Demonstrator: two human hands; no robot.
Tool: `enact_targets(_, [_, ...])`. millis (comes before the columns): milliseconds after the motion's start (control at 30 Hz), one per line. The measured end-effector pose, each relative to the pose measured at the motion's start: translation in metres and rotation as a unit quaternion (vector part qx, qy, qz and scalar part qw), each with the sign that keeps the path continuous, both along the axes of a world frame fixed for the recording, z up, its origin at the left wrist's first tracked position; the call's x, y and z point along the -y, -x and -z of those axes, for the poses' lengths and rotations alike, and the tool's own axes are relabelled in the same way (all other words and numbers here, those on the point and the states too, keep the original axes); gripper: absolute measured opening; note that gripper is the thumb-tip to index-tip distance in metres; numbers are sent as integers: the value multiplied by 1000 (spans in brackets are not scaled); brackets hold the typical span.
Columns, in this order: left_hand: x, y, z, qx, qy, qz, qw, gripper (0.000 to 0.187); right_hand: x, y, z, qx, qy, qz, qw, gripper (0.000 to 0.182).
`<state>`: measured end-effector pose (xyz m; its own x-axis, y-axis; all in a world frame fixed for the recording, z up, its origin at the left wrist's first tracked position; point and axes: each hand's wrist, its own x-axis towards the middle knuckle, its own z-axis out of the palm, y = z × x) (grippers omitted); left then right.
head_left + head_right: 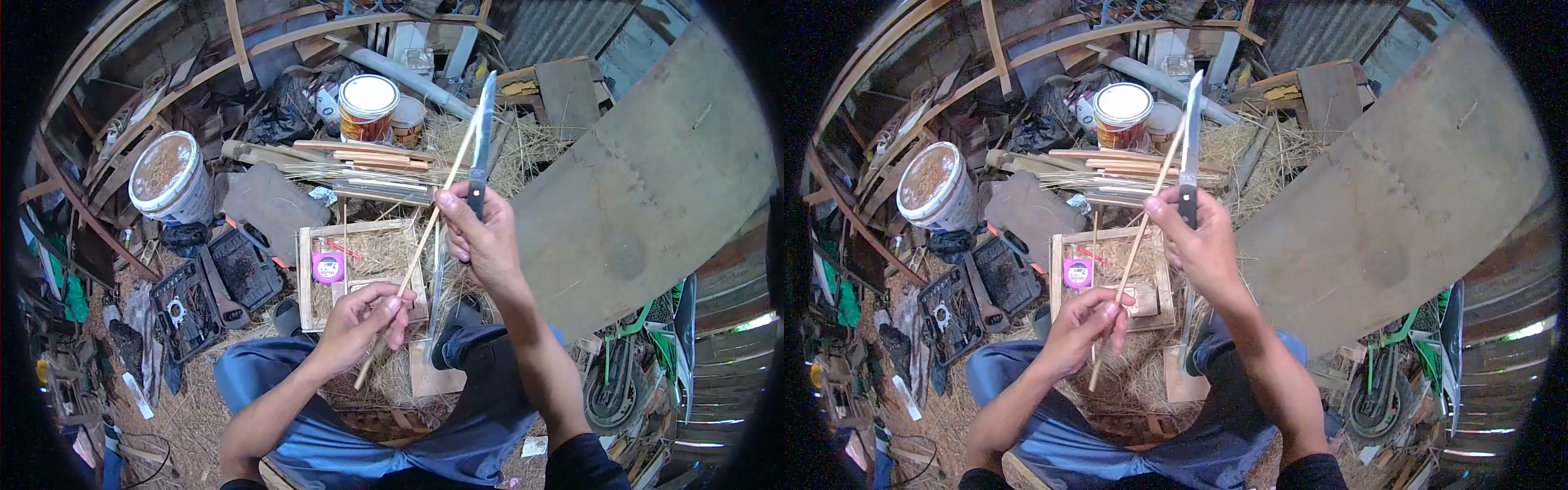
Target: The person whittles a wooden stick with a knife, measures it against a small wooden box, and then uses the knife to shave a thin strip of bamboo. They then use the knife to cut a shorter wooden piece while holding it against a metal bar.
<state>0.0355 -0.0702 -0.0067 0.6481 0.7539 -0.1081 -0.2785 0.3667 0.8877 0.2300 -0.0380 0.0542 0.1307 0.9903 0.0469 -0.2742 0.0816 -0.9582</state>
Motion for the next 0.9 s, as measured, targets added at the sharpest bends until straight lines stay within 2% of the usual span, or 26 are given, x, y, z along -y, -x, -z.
enact_targets(167, [-1,9,-5,21,43,-10,999,27,-1,-3,0,-10,-17,-5,1000,19])
enact_targets(233, [0,10,-5,-16,-17,-18,1000,27,0,-1,0,-6,-24,-1,1000,19])
enact_targets(333, [2,8,-8,-10,-30,-44,999,27,0,-2,-1,-3,-25,0,1000,21])
enact_targets(500, [2,10,-7,-4,-30,-23,999,29,2,-2,-2,13,-24,10,1000,24])
enact_targets(567, [3,10,-9,-5,-29,-4,1000,30,3,-1,-3,36,-26,-1,999,15])
enact_targets(633, [7,8,-12,-45,-83,-13,995,30,5,2,-7,40,-10,-1,999,16])
enact_targets(800, [2,13,-14,-10,-21,33,999,32,5,-1,-6,30,-5,-17,999,25])
enact_targets(900, [2,13,-13,2,5,62,998,34,4,-1,-5,54,-6,11,998,27])
